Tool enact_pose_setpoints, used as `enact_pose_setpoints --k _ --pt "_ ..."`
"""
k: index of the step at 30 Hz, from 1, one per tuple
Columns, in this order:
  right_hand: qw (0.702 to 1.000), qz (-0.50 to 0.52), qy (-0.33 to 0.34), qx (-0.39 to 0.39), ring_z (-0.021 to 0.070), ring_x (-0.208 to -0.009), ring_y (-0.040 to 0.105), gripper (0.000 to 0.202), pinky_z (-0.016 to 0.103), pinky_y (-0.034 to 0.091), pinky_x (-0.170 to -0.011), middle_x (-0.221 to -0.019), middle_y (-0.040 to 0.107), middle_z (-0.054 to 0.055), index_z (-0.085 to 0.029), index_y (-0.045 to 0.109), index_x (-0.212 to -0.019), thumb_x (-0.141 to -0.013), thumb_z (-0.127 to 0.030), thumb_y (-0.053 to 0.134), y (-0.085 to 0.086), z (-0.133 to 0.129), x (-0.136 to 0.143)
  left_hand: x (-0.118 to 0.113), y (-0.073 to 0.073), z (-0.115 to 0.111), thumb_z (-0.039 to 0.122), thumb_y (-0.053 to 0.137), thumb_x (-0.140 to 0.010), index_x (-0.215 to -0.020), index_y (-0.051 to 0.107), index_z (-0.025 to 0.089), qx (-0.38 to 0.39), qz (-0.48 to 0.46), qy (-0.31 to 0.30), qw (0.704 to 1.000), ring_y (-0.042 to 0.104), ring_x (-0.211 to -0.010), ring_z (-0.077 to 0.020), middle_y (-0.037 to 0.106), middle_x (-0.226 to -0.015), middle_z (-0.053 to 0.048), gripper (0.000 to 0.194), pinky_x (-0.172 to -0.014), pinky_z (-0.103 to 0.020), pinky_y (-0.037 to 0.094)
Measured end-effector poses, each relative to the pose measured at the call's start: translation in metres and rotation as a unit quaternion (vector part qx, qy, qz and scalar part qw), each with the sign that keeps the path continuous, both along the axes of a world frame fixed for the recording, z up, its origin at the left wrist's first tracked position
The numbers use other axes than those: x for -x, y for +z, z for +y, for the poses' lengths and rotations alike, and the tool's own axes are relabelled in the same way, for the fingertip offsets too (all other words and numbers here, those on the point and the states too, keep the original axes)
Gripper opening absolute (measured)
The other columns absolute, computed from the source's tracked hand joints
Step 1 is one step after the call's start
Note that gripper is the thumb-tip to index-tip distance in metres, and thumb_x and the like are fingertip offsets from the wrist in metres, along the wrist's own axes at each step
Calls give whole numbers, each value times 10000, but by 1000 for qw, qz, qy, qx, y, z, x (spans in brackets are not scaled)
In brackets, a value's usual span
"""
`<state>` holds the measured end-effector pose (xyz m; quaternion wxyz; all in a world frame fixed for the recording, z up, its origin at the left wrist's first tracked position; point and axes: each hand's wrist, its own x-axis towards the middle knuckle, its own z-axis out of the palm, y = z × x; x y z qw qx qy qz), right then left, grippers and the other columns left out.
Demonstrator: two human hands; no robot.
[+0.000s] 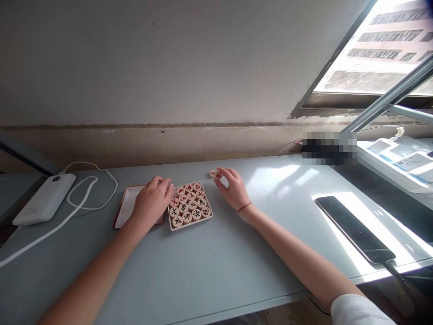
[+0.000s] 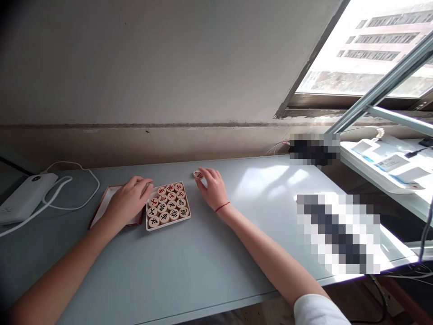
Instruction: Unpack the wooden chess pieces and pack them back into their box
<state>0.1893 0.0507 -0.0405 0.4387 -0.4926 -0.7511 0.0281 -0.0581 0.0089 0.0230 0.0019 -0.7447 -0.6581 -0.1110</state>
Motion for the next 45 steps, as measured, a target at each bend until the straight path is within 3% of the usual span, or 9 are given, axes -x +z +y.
enact_pose_setpoints --k 4,10,16,33,38,45 --pt "997 9 -26 78 242 -912 598 177 378 492 -803 -958 689 57 -232 611 -1011 -863 -311 554 -7 22 -6 17 -12 12 313 360 -932 -1022 679 235 35 -11 -9 999 634 -751 -176 601 -1083 -43 341 -630 -276 459" --pt "991 -29 -19 129 236 -862 598 119 344 467 -755 -902 696 46 -238 622 -944 -852 -272 554 -11 28 0 17 -18 15 326 376 -913 -901 703 205 26 -67 -27 997 614 -700 -153 589 -1064 -51 349 -651 -280 454" --pt "990 -56 -18 126 228 -845 593 131 325 450 -733 -860 697 32 -246 623 -959 -856 -255 543 -11 31 0 18 -22 18 304 344 -924 -858 682 195 34 -109 -69 991 622 -811 -181 603 -1042 -53 361 -714 -295 461" --pt "989 -91 -29 109 242 -849 573 120 332 432 -751 -897 710 48 -228 597 -974 -883 -266 528 -11 38 8 11 -29 22 290 322 -935 -908 663 169 11 -97 -39 994 621 -804 -196 597 -1014 -82 363 -717 -321 482" --pt "989 -81 -32 119 250 -873 576 143 338 439 -751 -891 710 46 -231 594 -992 -869 -282 542 -11 39 8 10 -28 15 273 383 -910 -988 644 180 -67 -56 -48 995 578 -951 -254 596 -1028 -105 288 -849 -381 459" --pt "989 -82 -36 120 250 -876 575 140 335 439 -737 -892 716 37 -237 595 -978 -853 -259 537 -10 40 11 7 -25 11 281 399 -902 -828 663 195 -71 -15 -36 997 552 -803 -229 624 -877 -76 287 -792 -367 444"
